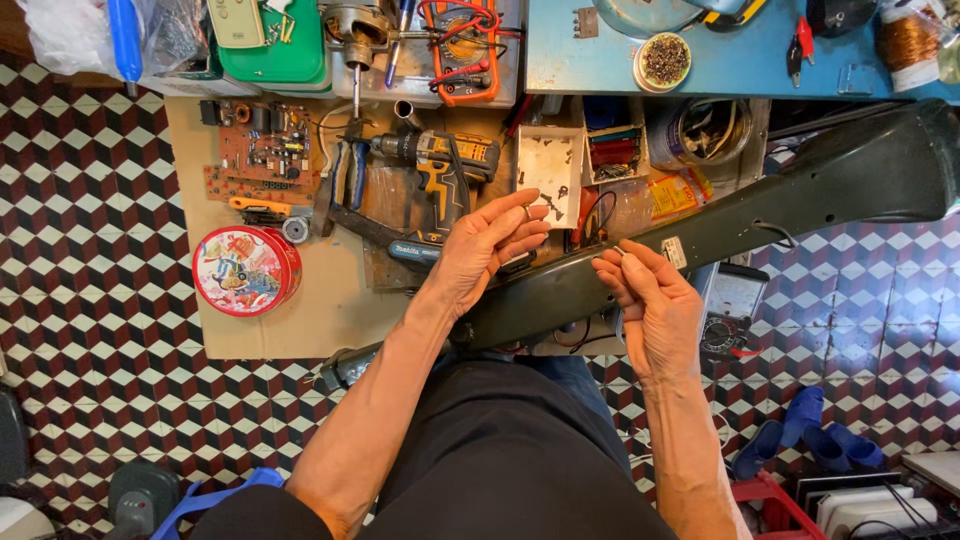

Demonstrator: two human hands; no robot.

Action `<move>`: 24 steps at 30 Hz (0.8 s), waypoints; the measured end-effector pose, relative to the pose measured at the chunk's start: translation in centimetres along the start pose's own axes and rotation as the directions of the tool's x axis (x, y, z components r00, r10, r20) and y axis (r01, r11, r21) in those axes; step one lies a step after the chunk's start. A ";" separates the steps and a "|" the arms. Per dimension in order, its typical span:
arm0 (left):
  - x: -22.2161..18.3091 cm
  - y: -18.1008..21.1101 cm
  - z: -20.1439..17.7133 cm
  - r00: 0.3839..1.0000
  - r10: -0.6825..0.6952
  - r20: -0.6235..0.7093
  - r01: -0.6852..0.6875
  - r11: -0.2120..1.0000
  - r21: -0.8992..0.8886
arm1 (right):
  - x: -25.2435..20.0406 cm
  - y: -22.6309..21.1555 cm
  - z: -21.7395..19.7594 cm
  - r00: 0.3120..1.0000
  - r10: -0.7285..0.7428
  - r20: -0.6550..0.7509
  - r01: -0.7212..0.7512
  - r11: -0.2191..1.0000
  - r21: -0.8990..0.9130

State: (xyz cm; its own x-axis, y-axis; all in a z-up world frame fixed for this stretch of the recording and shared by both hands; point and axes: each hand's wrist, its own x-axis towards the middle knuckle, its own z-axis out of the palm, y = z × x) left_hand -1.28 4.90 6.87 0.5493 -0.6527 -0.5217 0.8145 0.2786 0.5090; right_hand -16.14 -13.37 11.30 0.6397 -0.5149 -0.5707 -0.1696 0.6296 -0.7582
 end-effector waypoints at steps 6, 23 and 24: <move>-1.1 -0.5 0.4 1.000 -0.023 0.010 0.022 0.998 0.059 | -2.6 1.0 -1.0 1.000 -0.010 -0.022 0.010 1.000 -0.022; -1.9 -16.9 14.2 0.984 -0.160 -0.077 0.174 0.959 0.222 | -8.6 -5.8 -20.6 0.968 -0.113 -0.225 0.105 0.993 -0.047; -1.5 -18.8 15.7 0.981 -0.181 -0.071 0.193 0.956 0.220 | -8.4 -6.2 -23.2 0.963 -0.114 -0.245 0.109 0.993 -0.033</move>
State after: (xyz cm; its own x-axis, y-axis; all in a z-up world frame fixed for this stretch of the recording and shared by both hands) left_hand -20.34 -10.36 8.83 0.4043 -0.6410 -0.6525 0.8436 -0.0143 0.5367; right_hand -37.86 -26.45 13.53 0.4519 -0.7098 -0.5404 -0.1238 0.5500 -0.8259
